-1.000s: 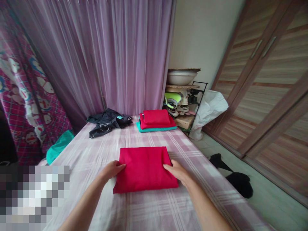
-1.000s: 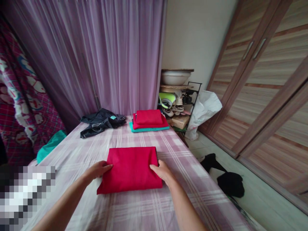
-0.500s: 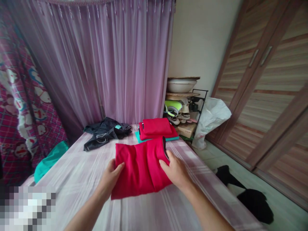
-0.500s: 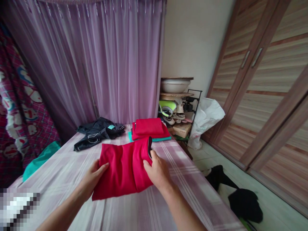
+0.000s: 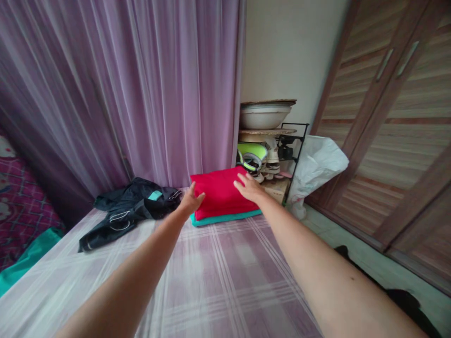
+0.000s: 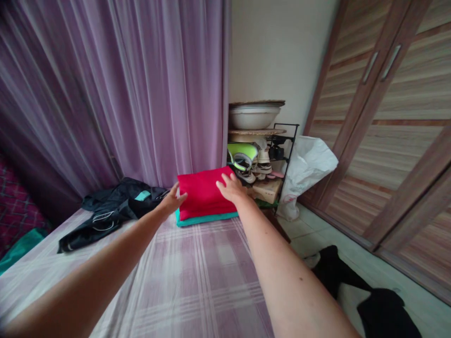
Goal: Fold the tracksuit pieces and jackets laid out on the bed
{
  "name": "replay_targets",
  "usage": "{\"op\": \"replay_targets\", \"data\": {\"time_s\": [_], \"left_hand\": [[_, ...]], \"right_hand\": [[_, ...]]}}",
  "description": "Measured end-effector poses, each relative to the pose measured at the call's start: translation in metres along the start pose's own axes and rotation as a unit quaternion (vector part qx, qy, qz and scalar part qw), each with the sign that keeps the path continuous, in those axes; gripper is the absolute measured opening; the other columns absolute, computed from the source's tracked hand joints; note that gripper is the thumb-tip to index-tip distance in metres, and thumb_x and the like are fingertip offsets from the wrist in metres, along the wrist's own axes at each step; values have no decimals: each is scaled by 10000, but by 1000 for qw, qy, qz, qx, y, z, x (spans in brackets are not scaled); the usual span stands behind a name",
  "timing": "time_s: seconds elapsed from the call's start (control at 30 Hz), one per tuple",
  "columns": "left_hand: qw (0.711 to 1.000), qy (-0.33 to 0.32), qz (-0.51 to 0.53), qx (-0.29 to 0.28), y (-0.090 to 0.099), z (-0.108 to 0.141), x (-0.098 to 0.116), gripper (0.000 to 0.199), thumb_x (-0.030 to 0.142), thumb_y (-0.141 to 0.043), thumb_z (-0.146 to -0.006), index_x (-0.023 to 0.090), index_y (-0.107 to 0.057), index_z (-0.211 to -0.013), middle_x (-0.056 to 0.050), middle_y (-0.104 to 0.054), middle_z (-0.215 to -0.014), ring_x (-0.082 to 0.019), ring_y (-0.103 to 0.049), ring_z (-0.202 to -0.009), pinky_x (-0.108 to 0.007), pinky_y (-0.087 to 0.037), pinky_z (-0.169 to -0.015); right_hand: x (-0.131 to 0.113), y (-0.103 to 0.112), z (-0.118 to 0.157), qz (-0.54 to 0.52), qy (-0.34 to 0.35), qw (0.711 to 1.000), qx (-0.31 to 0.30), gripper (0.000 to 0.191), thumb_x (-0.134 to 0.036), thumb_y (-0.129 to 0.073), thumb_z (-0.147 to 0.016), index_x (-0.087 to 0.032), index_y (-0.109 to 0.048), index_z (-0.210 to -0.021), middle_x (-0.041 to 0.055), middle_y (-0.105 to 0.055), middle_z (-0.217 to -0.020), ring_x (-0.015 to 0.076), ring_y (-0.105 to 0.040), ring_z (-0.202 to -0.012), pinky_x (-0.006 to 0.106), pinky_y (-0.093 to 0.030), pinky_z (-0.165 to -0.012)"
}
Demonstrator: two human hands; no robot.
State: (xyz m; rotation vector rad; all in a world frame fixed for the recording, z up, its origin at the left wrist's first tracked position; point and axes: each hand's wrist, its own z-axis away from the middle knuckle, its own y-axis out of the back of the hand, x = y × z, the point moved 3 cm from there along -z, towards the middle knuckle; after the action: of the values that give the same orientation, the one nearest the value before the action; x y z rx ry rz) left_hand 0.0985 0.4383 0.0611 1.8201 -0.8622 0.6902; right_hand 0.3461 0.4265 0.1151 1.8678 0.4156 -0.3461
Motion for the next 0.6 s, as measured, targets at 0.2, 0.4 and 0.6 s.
{"op": "replay_targets", "data": {"time_s": [0.2, 0.4, 0.6], "left_hand": [[995, -2, -58, -81, -13, 33, -37, 576, 231, -621, -831, 185, -536, -1399, -88, -651, -1325, -234, -583, -1243, -364, -432, -1078], [961, -6, -278, 0, 68, 65, -75, 589, 282, -614, -836, 191, -515, -1409, -156, -464, -1508, -308, -434, -1389, -436, -354, -1141], [867, 142, -472, 70, 187, 105, -147, 668, 360, -542, -874, 144, -379, -1484, -212, -335, -1576, -380, -288, -1457, -568, -257, -1150]], "right_hand": [[15, -58, 22, 49, 23, 998, -21, 644, -448, -532, -923, -283, -359, -1521, 130, -257, -1617, 345, -248, -1457, 622, -285, -1092], [6, -54, 87, 53, 94, 988, 114, 611, -323, -475, -919, -209, -378, -1511, 169, -351, -1563, 335, -328, -1419, 553, -286, -1116], [25, -117, 205, 60, 159, 985, 32, 458, -259, -496, -863, -255, -634, -1300, 128, -505, -1465, 325, -462, -1325, 532, -358, -1083]]}}
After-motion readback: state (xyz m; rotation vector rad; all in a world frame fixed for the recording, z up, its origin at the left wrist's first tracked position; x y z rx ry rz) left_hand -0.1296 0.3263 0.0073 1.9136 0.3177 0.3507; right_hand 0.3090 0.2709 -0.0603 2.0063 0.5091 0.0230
